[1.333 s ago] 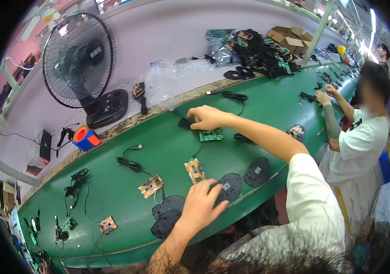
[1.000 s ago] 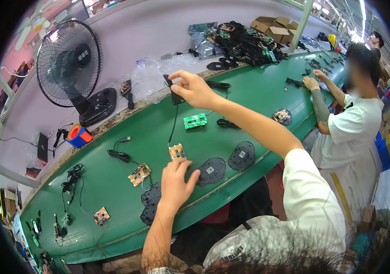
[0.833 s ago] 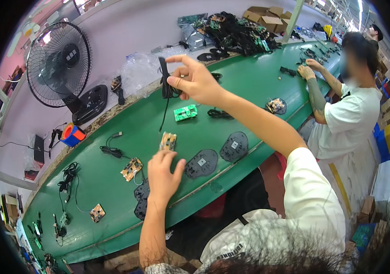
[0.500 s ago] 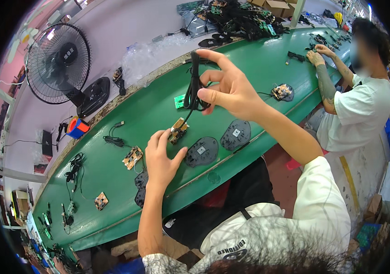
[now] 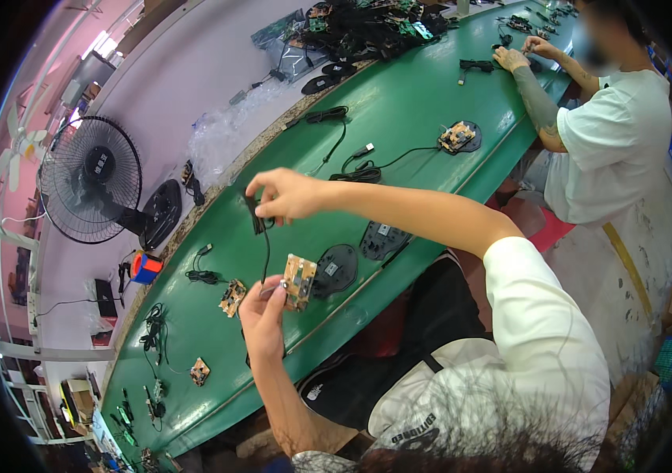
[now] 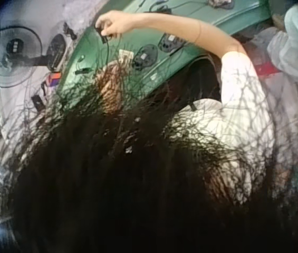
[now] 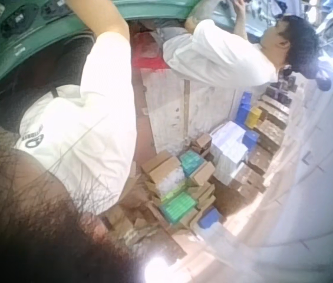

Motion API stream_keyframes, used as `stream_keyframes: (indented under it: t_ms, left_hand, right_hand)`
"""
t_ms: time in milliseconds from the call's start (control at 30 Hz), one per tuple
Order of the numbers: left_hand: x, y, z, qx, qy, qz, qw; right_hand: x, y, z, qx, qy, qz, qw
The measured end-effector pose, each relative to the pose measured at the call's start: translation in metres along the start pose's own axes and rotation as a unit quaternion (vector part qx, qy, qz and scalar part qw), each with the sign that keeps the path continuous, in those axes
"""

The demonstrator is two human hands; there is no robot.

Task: The person is assembling an electronic component, likely a computer mouse, by placing a PCB into a plastic casing and routing the connected cable.

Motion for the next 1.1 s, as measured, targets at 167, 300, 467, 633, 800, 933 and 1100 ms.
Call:
stream_keyframes:
  t_ms: [167,300,467,633,800,933,1100]
  left_hand:
    - [-0.018,0.004,-0.012,-0.184,-0.019,-0.014,0.983]
    - [-0.011,0.003,-0.025,-0.174,-0.035,-0.024,0.984]
    - [-0.012,-0.014,-0.046,0.246,-0.016,-0.157,0.956]
    - [-0.031,-0.037,-0.045,0.289,-0.038,-0.382,0.877]
    - [-0.021,-0.013,-0.056,0.413,0.335,-0.289,0.796]
    - [-0.032,-0.008,-0.031,0.434,0.265,-0.3,0.807]
    - [-0.021,-0.004,-0.016,0.402,0.18,-0.308,0.843]
  right_hand:
    - [-0.015,-0.014,-0.005,-0.17,-0.001,0.139,0.976]
    - [-0.093,0.013,0.005,-0.126,0.101,0.085,0.983]
    - [-0.149,0.016,0.013,-0.15,0.038,0.069,0.985]
    - [-0.187,-0.026,-0.019,-0.06,0.038,0.062,0.996]
    - [-0.204,-0.064,-0.051,-0.047,-0.018,0.055,0.997]
    - [-0.207,-0.063,-0.055,-0.067,-0.044,0.076,0.994]
    - [-0.197,-0.049,-0.035,-0.002,-0.087,0.048,0.995]
Point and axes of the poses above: each hand's wrist, its own x-axis towards the middle knuckle, its own z-axis out of the back of the hand, y = z × x, the point moved 1 cm from there along x, towards the middle knuckle, and after that the axes turned 9 degrees about -z, right-handed, at the moved point
